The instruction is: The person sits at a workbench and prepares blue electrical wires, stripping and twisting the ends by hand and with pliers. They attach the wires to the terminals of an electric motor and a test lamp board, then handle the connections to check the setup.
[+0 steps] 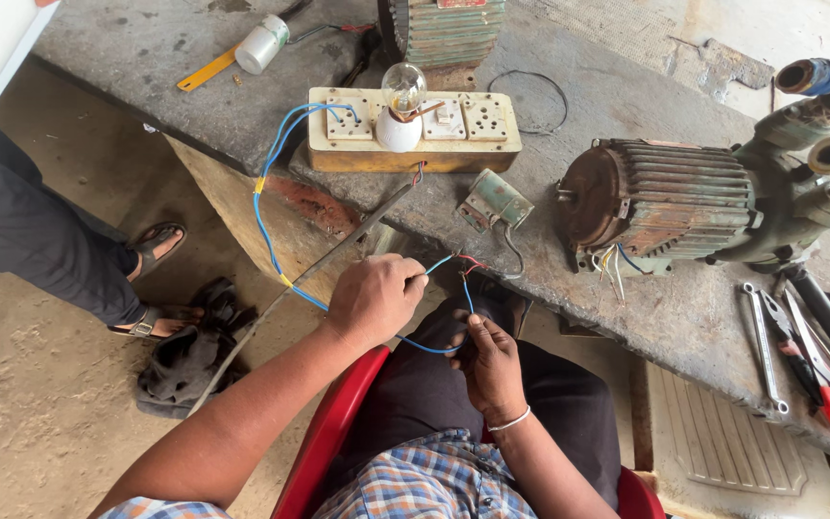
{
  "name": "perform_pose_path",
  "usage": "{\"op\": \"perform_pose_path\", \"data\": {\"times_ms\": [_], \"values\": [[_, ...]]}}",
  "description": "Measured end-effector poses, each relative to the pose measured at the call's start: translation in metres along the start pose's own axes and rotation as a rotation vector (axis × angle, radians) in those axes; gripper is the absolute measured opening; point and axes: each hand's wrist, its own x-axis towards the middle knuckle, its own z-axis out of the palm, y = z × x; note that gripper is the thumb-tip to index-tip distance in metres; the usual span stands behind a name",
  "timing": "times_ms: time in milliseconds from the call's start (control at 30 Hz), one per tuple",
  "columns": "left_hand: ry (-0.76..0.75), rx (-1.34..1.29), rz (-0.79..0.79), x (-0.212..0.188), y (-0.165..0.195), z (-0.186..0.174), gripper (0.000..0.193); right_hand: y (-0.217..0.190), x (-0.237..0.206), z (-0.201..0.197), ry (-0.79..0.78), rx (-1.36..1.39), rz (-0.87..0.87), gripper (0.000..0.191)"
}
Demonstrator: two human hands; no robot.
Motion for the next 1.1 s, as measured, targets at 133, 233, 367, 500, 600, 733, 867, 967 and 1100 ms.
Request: {"op": "perform_pose_path", "data": {"times_ms": [133, 233, 367, 500, 600, 733, 867, 967, 1100], "values": [[0.01, -0.002, 0.015, -0.001, 0.003, 0.004, 0.016, 0.001, -0.003, -0.007, 0.017, 0.003, 0.001, 0.033], [0.001, 0.004, 0.048, -0.002, 0.006, 0.005, 0.016, 0.002, -0.005, -0.013, 0.003, 0.001, 0.002, 0.032], [-0.029, -0.012, 0.022, -0.012, 0.01, 0.003, 0.016, 0.007, -0.011, -0.018, -0.012, -0.028, 0.026, 0.032], [-0.022, -0.029, 0.035, -0.025, 0.014, -0.001, 0.015, 0.01, -0.018, -0.02, -0.04, -0.029, 0.001, 0.032], [0.001, -0.03, 0.049, -0.03, 0.017, -0.003, 0.015, 0.009, -0.023, -0.019, -0.059, -0.062, -0.029, 0.033], [0.008, -0.053, 0.041, -0.036, 0.018, -0.005, 0.015, 0.008, -0.031, -0.016, -0.049, -0.091, -0.041, 0.034], [0.007, -0.055, 0.062, -0.041, 0.021, -0.002, 0.016, 0.004, -0.031, -0.011, -0.082, -0.126, -0.079, 0.035], [-0.002, -0.047, 0.063, -0.041, 0.022, 0.0, 0.016, -0.003, -0.028, -0.006, -0.113, -0.145, -0.106, 0.035], [-0.021, -0.002, 0.037, -0.041, 0.024, 0.0, 0.016, -0.008, -0.027, 0.001, -0.111, -0.137, -0.104, 0.034]]}}
